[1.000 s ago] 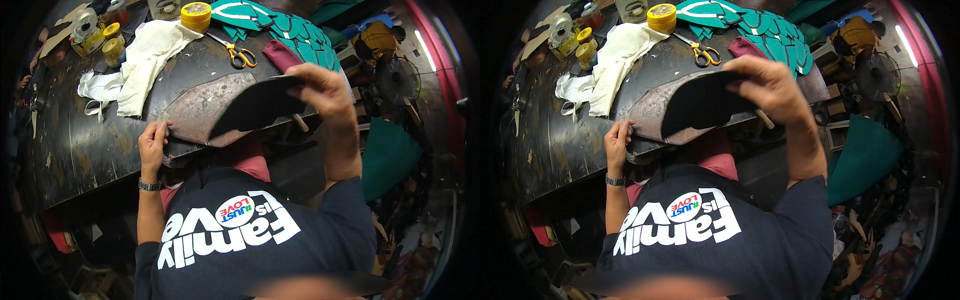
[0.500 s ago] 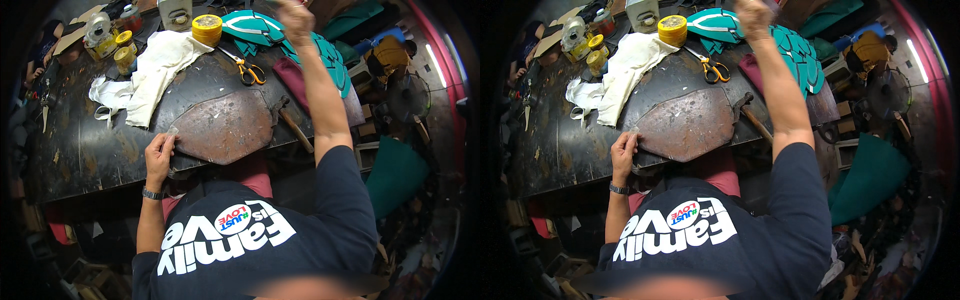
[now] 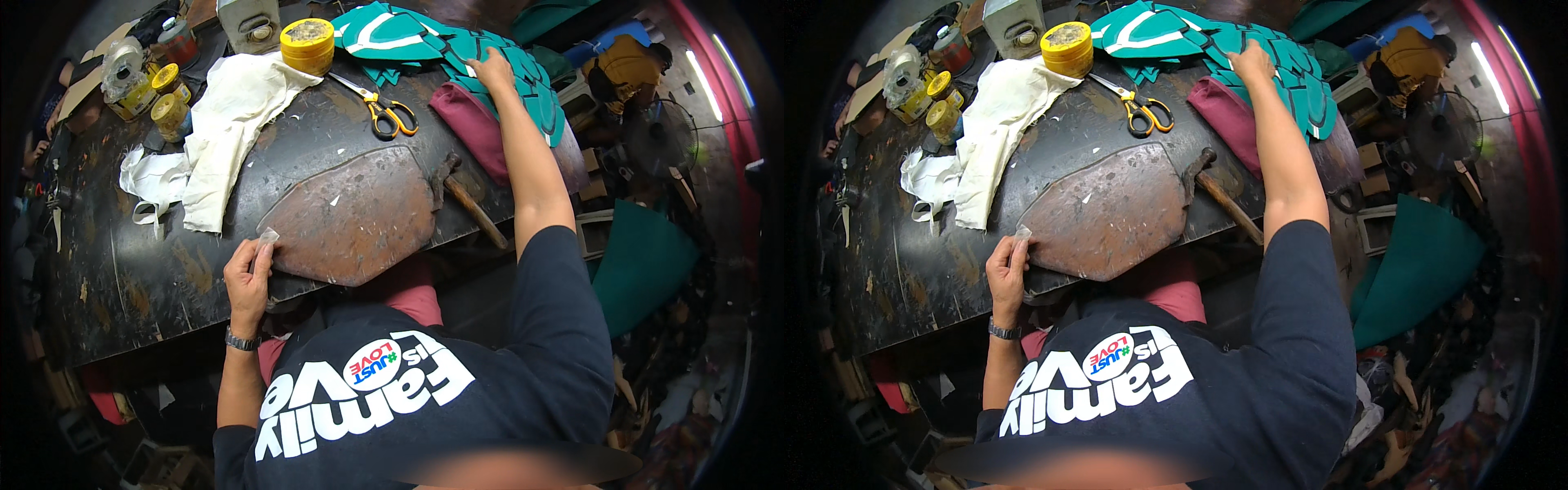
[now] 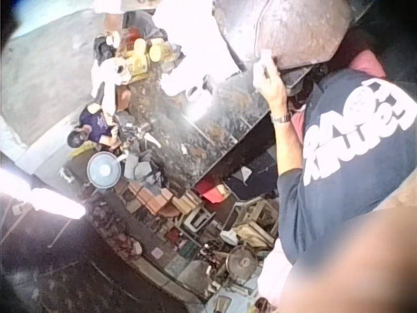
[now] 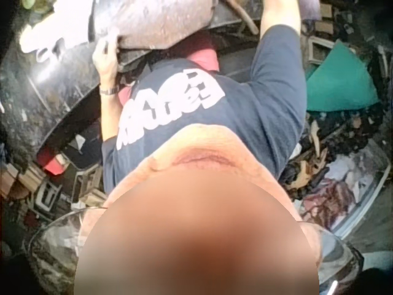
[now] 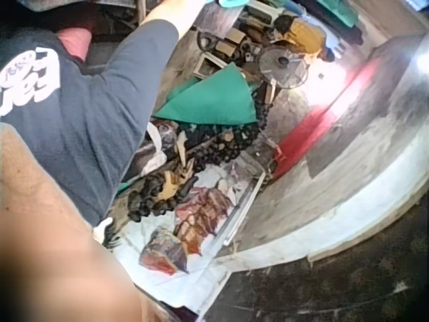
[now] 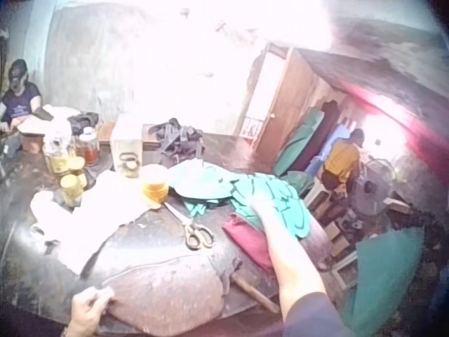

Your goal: The person assembles a green sandal by attaching white straps to the sole. They use scissors to trim the straps and a hammer to secure them in place. The person repeats this process for multiple straps, ensuring each is properly aligned and fastened.

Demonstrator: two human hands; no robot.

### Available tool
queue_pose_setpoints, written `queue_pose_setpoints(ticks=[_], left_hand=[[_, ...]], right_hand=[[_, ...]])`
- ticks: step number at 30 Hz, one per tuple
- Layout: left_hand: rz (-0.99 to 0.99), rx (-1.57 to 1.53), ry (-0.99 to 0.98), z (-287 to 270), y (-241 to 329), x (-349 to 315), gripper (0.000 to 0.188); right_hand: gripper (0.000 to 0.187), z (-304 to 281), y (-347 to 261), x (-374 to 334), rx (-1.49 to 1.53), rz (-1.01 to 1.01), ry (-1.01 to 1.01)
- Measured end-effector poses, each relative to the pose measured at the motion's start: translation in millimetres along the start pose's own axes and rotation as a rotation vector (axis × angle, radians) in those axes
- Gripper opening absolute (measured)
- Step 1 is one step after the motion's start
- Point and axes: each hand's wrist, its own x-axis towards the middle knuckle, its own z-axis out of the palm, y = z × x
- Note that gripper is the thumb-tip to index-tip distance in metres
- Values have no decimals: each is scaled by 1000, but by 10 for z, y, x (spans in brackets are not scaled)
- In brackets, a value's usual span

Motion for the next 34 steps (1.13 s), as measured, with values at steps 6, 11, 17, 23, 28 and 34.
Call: queue_pose_setpoints(ticks=[6, 11, 17, 23, 28, 34], left_hand=[[-22, 22, 20, 6, 44, -5, 17], [-48, -8, 31, 5, 57, -8, 17], [-51, -22, 29, -4, 52, -7, 17], [-46, -78, 31, -7, 47, -9, 17], [-9, -59, 13, -28, 10, 15, 17], [-65, -371, 288, -123, -31, -285, 25]], right_hand=[[93, 161, -62, 319, -186, 233, -150], [87, 210, -264, 386, -201, 298, -152], [79, 274, -172, 338, 341, 403, 2], [62, -194, -50, 161, 574, -70, 717], [53, -785, -264, -1229, 1513, -290, 153], [58, -482, -853, -2882, 1541, -221, -440]])
